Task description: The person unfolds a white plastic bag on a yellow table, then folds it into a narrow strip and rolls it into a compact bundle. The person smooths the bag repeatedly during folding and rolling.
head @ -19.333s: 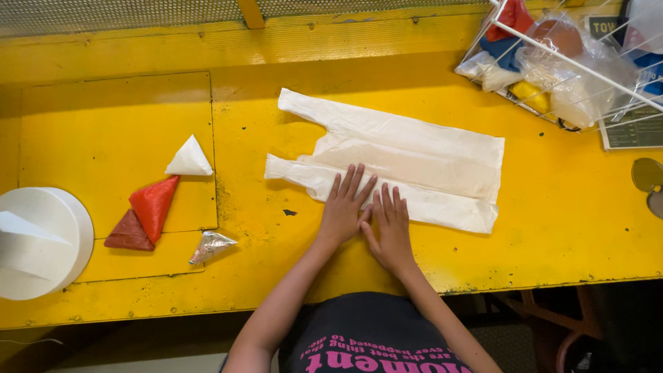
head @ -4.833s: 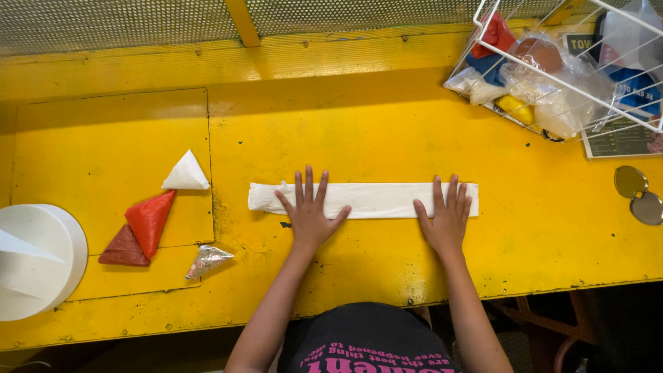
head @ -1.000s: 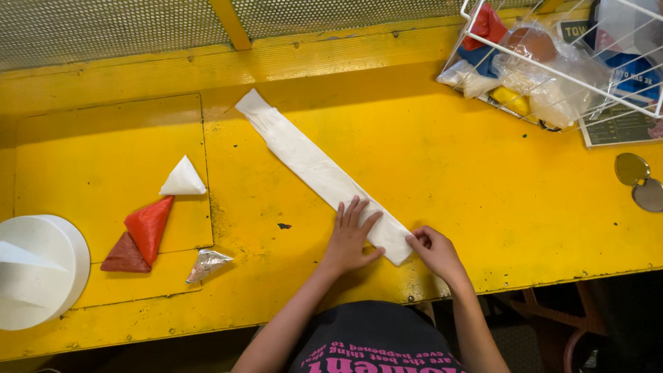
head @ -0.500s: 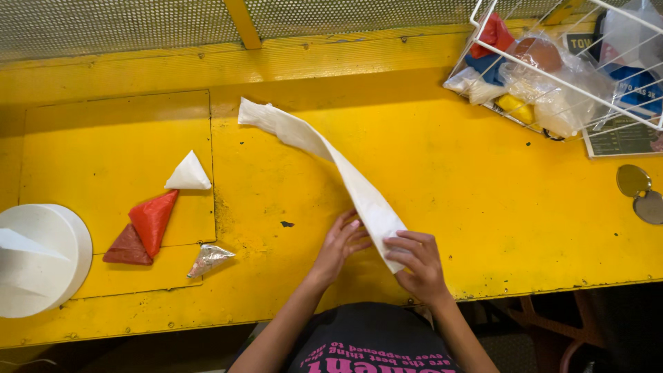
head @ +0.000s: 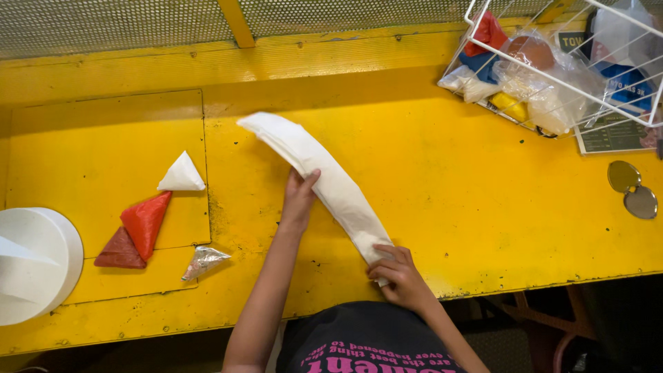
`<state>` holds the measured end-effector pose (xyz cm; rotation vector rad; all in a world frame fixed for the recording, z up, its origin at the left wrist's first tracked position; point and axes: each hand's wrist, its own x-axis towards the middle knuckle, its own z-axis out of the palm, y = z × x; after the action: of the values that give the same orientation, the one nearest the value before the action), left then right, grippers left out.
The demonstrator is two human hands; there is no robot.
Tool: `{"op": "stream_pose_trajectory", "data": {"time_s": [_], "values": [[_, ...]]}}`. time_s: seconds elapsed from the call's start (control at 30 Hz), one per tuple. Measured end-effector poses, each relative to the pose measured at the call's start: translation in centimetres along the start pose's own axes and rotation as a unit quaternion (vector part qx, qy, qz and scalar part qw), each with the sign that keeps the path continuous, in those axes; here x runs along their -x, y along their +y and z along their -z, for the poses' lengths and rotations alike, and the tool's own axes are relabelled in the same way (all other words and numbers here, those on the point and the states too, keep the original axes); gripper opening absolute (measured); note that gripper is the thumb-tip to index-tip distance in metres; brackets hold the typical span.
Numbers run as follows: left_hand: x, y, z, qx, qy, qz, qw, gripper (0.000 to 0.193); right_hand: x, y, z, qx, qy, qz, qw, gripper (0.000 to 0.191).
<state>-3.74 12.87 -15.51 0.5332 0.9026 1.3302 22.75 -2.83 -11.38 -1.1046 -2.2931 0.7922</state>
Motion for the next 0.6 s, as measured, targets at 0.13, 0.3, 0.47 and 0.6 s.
{"op": "stream_pose_trajectory", "data": {"time_s": [0.13, 0.3, 0.47, 0.6], "values": [[0.3, 1.3, -0.2, -0.228, 0.216, -0.042, 0.948, 0.071, -0.4, -0.9, 1.3, 0.01, 0.074, -0.035, 0.997, 0.032], [7.2, -0.8, -3.1, -0.475, 0.043, -0.192, 0.858, 0.041, -1.0, -0.6, 3.4, 0.018, 0.13, -0.095, 0.987, 0.04], [11.9, -3.3, -5.9, -0.562, -0.189, -0.211, 0.777, 0.042, -1.2, 1.0, 3.9, 0.036, 0.116, -0.113, 0.986, 0.037], [12.0, -4.6, -6.3, -0.625, -0.176, -0.239, 0.722, 0.048, -1.1, 1.9, 4.0, 0.066, 0.089, -0.111, 0.988, 0.028]]}}
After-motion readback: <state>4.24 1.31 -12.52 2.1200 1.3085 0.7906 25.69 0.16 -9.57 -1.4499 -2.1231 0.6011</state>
